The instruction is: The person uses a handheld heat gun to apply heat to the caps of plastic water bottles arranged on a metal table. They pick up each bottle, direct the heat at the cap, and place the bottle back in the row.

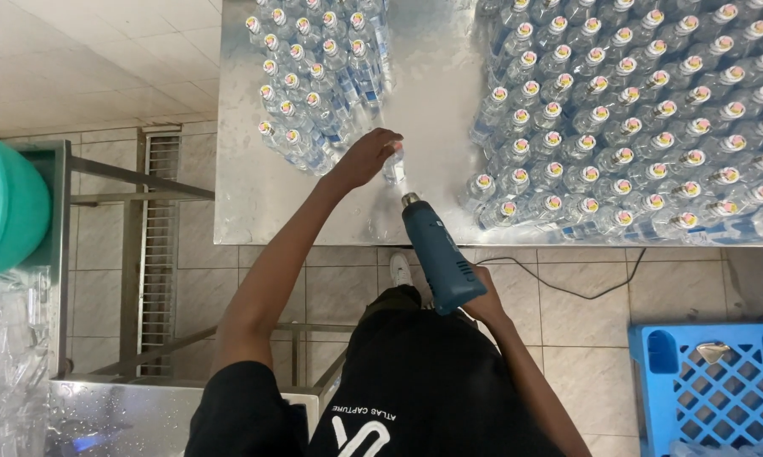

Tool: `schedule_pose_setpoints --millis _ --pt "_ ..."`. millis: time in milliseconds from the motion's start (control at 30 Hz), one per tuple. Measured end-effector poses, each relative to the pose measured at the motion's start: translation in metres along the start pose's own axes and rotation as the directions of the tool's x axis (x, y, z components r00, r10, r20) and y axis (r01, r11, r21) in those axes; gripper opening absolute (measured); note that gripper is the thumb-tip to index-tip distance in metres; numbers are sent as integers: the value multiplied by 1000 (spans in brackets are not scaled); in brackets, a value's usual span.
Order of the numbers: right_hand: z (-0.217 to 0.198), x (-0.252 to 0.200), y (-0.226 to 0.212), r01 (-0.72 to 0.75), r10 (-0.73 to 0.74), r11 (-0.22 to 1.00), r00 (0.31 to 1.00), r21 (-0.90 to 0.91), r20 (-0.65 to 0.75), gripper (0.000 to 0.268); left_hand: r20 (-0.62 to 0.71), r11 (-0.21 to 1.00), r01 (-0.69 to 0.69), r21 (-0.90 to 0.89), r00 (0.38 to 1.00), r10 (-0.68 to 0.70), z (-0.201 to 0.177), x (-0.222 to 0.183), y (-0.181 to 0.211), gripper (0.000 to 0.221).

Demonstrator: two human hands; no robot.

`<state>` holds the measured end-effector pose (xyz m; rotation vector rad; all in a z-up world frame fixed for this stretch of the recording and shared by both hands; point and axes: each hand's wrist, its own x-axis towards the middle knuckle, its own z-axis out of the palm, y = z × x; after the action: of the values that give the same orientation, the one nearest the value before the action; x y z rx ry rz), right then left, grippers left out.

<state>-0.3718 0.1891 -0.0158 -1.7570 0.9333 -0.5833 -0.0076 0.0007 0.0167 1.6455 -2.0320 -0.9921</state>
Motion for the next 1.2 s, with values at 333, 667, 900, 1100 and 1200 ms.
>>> schedule_pose_setpoints --millis 333,667,900,1100,1200 --pt "4 -5 16 -118 118 992 993 39 -8 31 -27 889 -54 454 997 74 33 25 -27 34" --pt "6 -11 -18 -281 289 951 956 127 -50 29 -267 957 68 283 964 11 -49 81 -94 28" --pt "17 -16 0 -408 412 899 911 157 6 37 -370 774 117 622 915 158 -79 115 -120 30" --pt "30 -24 -4 -632 631 775 775 25 28 63 -318 868 -47 494 920 230 -9 86 -15 31" --pt "18 -27 -5 -301 318 934 946 192 -62 34 117 891 -429 148 902 415 65 38 78 54"
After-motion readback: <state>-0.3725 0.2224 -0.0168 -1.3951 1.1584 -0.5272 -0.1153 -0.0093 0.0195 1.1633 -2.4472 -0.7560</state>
